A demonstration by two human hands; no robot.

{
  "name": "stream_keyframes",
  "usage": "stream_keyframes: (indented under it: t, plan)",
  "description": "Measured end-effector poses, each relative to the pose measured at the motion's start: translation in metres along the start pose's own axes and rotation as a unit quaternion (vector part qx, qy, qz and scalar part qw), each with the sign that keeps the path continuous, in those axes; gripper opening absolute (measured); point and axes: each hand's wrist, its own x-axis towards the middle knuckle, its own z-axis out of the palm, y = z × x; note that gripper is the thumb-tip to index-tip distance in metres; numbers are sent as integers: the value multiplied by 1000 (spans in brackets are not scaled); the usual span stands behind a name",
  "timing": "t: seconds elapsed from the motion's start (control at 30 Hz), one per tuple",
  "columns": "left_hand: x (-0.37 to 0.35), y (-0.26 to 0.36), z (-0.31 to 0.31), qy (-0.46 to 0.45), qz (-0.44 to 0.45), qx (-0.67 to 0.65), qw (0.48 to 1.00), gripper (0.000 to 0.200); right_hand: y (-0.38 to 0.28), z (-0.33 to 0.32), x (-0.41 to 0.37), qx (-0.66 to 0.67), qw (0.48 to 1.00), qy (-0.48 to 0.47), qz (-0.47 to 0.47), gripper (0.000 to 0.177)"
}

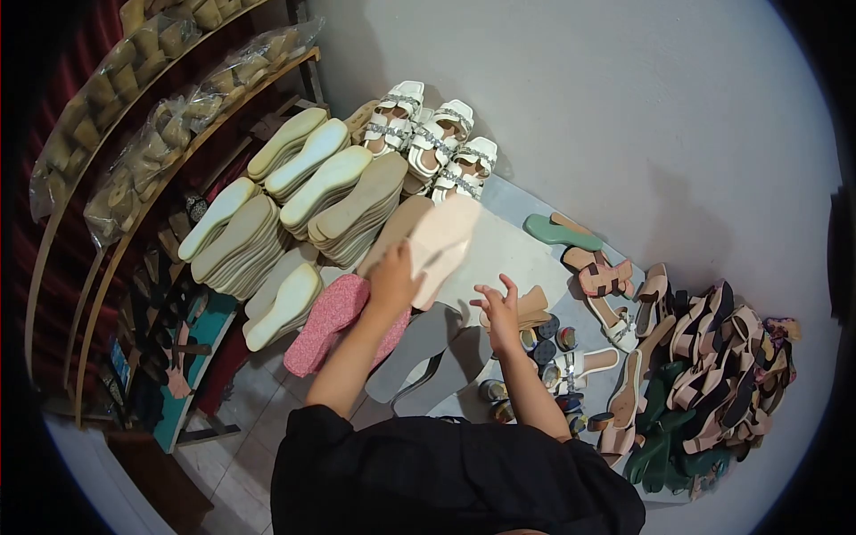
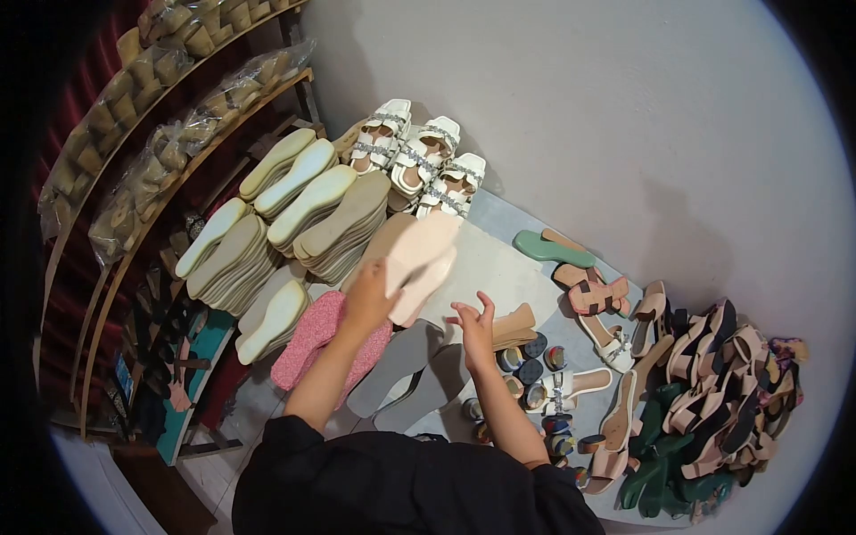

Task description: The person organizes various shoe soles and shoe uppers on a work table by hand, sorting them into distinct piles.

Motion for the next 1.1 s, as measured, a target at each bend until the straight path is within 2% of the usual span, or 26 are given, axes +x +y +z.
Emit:
stream_keyframes:
  t: [0.03, 0.2, 0.33, 0.43, 0.53, 0.63, 0.73, 0.83, 0.97, 1.1]
  plan:
    - [8, -15, 1, 36, 6, 10, 999, 60, 14, -11, 4, 8, 1000, -4, 11, 56]
    - [28, -54, 4, 14, -40, 74, 996, 69, 32, -42, -7, -6, 997, 25, 70, 51]
    - [35, -67, 19, 18, -33, 86, 996, 66, 36, -63, -11, -12, 997, 49, 61, 50]
    - [39, -68, 27, 12, -61, 75, 995, 67, 35, -73, -14, -26, 996, 64, 54, 48]
    - [26, -42, 21, 149, 27, 157, 976, 70, 36, -77, -14, -23, 996, 62, 56, 47]
    - [11, -14, 36, 48, 85, 33, 995, 74, 37, -82, -15, -14, 996, 64, 53, 48]
    - [-1, 5, 49, -71, 80, 119, 987, 81, 37, -89, -16, -33, 995, 71, 55, 45]
    - [4, -3, 77, -199, -52, 160, 965, 84, 35, -96, -22, -19, 997, 74, 25, 45]
    - [3, -10, 100, -169, -27, 170, 971, 88, 25, -111, -39, -18, 995, 101, 3, 45]
    - [6, -12, 104, -193, -36, 164, 967, 91, 20, -133, -68, -8, 989, 146, 15, 43]
